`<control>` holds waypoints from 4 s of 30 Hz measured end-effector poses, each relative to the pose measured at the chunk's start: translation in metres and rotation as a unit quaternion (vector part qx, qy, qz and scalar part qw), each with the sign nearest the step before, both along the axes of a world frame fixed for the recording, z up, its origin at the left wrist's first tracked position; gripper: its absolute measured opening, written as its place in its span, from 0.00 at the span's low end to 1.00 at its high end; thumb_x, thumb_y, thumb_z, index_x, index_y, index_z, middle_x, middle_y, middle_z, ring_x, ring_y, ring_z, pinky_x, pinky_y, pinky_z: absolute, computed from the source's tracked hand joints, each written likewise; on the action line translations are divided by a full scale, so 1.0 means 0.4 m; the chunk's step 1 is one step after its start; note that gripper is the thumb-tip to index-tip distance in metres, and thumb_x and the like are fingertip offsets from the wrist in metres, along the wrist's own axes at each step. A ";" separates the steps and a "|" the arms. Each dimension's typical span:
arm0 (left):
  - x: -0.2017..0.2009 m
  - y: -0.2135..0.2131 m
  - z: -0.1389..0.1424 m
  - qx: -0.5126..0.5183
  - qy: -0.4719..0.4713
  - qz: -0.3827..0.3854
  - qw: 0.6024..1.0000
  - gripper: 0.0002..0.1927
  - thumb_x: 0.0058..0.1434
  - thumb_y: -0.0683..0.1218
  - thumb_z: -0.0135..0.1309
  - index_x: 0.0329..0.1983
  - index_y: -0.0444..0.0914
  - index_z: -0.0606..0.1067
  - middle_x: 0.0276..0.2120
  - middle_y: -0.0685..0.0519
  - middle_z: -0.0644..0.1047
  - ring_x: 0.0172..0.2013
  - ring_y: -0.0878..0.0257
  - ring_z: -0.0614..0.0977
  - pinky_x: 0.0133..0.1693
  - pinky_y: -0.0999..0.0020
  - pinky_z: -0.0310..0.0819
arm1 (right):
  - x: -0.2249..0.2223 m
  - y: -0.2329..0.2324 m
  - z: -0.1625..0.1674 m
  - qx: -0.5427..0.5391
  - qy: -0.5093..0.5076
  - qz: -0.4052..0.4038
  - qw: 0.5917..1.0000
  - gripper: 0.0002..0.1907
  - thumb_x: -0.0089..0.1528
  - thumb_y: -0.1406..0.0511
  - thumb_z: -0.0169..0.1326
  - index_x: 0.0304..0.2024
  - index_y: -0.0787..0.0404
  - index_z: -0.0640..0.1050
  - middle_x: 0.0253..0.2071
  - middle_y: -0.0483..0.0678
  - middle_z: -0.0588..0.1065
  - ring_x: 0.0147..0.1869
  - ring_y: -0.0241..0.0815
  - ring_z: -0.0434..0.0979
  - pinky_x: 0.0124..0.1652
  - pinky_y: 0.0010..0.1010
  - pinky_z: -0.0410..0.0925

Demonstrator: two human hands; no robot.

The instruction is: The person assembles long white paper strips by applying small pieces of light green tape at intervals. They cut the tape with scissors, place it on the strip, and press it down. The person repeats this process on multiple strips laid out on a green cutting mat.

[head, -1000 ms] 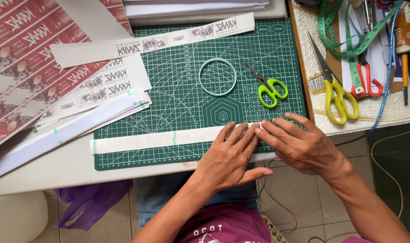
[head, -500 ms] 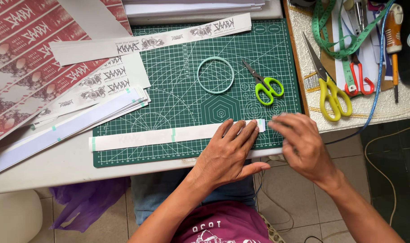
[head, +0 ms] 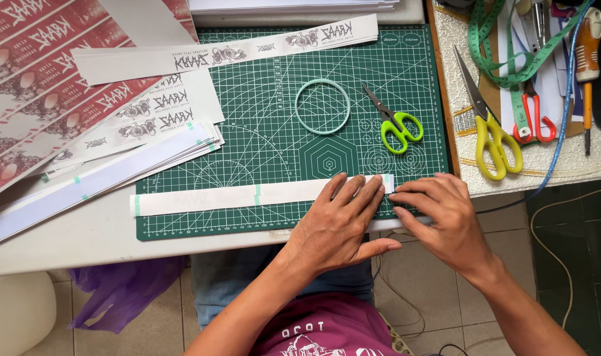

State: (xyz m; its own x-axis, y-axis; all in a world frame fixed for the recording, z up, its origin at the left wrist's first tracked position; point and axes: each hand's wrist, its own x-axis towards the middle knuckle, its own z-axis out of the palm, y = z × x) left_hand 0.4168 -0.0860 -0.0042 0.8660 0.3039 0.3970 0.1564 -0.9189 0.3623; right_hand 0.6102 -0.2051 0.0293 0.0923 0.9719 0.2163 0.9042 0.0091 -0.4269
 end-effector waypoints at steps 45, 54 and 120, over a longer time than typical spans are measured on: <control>-0.003 0.014 -0.020 0.001 -0.001 0.007 1.000 0.48 0.67 0.75 0.35 0.62 0.28 0.75 0.62 0.42 0.74 0.63 0.50 0.73 0.68 0.50 0.64 | -0.011 0.044 -0.022 0.038 -0.032 -0.034 0.998 0.12 0.63 0.69 0.59 0.49 0.59 0.81 0.45 0.47 0.79 0.50 0.45 0.80 0.63 0.44 0.65; -0.002 0.007 -0.024 -0.007 0.000 0.002 1.000 0.47 0.68 0.74 0.36 0.62 0.27 0.75 0.63 0.42 0.74 0.63 0.50 0.73 0.68 0.49 0.62 | -0.017 0.003 -0.031 -0.002 -0.069 0.010 0.998 0.21 0.57 0.70 0.57 0.55 0.61 0.81 0.54 0.49 0.76 0.60 0.47 0.74 0.65 0.50 0.63; -0.491 0.016 0.106 -0.023 -0.058 0.150 0.987 0.18 0.57 0.55 0.66 0.44 0.41 0.78 0.48 0.53 0.78 0.59 0.54 0.75 0.68 0.42 0.54 | -0.041 -0.329 0.113 0.094 -0.068 -0.056 0.992 0.27 0.64 0.66 0.63 0.64 0.63 0.71 0.37 0.40 0.78 0.47 0.36 0.79 0.74 0.47 0.52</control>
State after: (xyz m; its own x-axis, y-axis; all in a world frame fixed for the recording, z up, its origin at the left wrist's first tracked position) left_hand 0.2204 -0.0797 0.0381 0.6834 0.5601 0.4683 0.3736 -0.8194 0.4348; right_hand 0.5939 -0.3369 0.0744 0.1544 0.8990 0.4099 0.9533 -0.0266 -0.3008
